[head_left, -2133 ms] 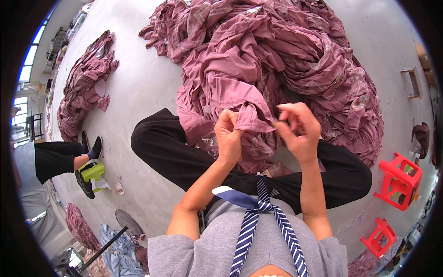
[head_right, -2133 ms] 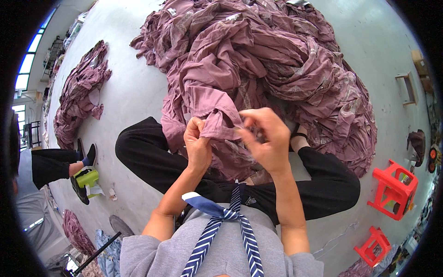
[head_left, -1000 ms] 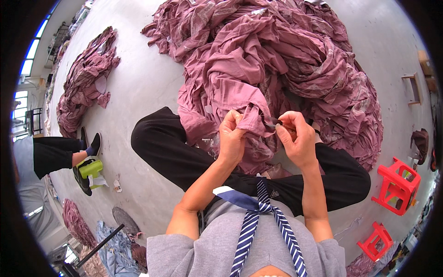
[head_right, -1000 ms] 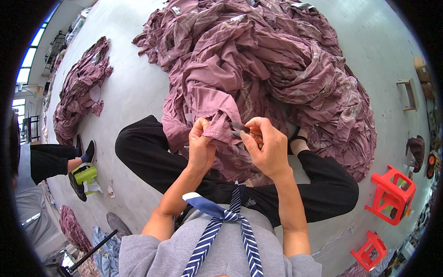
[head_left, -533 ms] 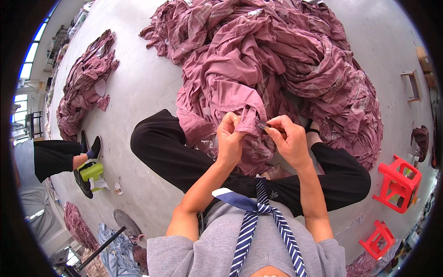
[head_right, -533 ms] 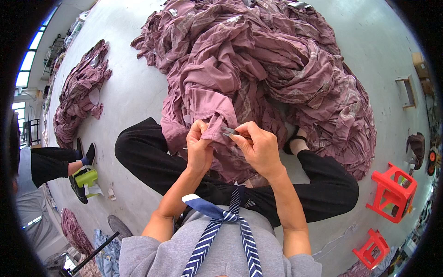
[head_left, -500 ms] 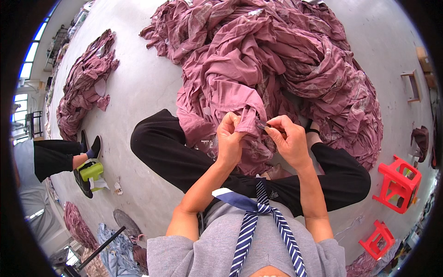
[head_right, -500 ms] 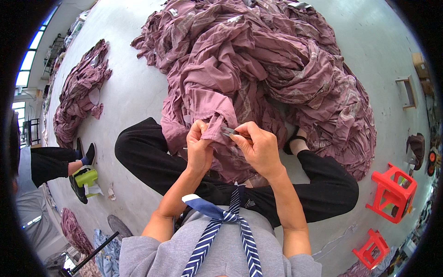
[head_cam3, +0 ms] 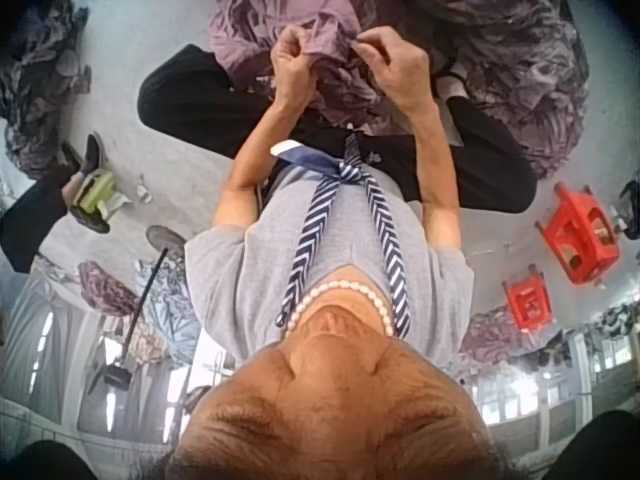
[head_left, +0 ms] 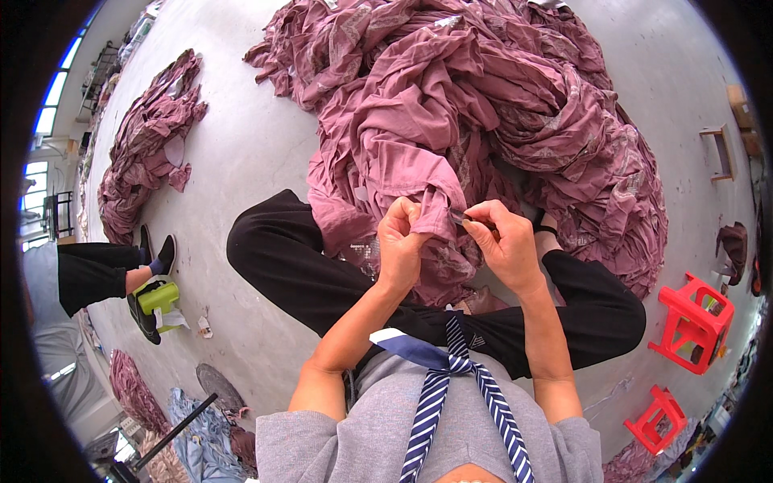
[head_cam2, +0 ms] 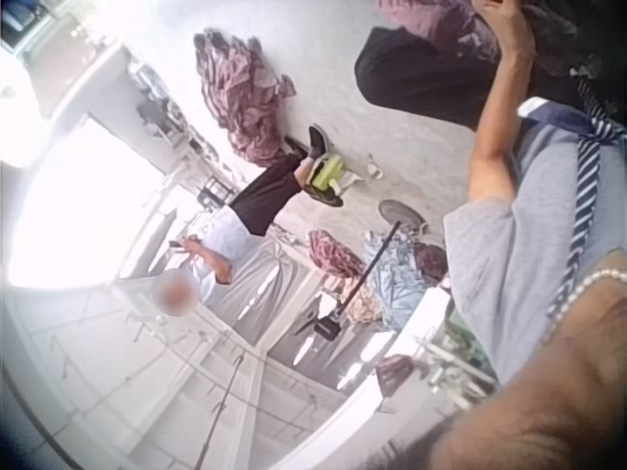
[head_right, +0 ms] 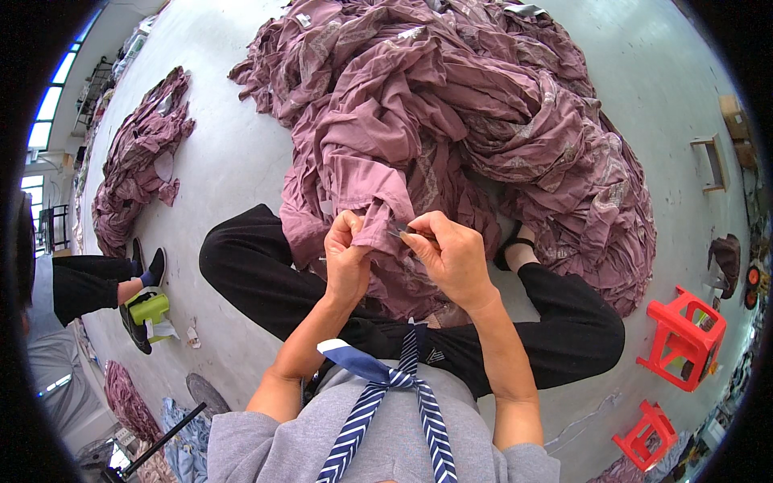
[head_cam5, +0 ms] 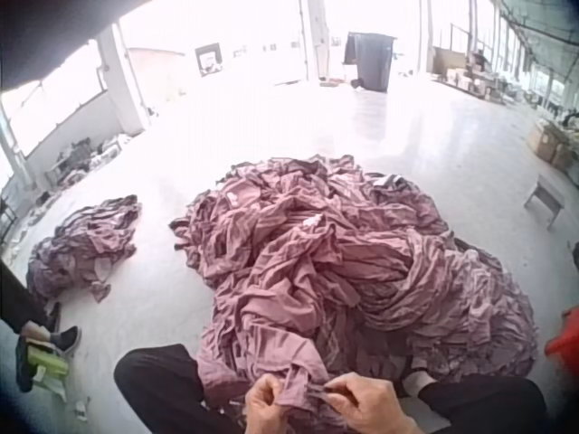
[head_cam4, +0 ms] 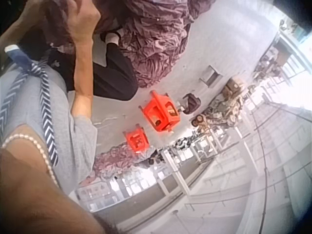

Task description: The person sits on the floor and repeatedly picks up pieces of dusty pink fabric from a large pile. They locate and remove small white tags or labels from the fabric by hand, then place the fabric back onto the pile. The process is repeated continuously throughout the clip.

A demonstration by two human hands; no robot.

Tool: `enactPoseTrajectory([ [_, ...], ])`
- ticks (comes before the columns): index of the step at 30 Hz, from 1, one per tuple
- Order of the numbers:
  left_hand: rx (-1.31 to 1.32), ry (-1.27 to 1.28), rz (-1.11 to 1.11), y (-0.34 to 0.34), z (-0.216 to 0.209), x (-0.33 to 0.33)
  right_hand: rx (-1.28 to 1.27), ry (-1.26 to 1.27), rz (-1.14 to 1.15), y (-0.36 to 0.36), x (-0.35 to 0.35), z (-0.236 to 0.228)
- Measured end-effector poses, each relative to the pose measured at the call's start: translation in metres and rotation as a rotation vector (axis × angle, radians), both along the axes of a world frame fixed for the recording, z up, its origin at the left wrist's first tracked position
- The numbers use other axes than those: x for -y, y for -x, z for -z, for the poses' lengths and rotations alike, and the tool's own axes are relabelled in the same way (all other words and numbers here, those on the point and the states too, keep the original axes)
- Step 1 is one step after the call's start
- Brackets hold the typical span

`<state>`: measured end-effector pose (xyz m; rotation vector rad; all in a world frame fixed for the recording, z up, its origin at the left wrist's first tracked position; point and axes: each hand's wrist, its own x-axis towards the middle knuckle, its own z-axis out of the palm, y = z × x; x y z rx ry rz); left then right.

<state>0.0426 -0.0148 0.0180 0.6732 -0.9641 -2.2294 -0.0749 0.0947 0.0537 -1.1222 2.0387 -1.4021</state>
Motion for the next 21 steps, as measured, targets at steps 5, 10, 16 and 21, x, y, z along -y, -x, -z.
enactPoseTrajectory([
  [5, 0.015, 0.016, 0.014, 0.000, -0.004, -0.001, -0.122, -0.004, -0.041, 0.004, -0.001, 0.001],
  [10, 0.037, 0.048, 0.015, 0.000, -0.003, -0.001, -0.241, 0.027, -0.059, 0.004, 0.002, -0.001],
  [16, 0.028, 0.082, 0.021, -0.001, 0.003, -0.001, -0.372, 0.062, 0.018, 0.001, 0.003, -0.002],
  [21, 0.043, 0.095, 0.025, -0.001, 0.008, -0.001, -0.132, 0.105, 0.197, 0.005, -0.005, -0.002],
])
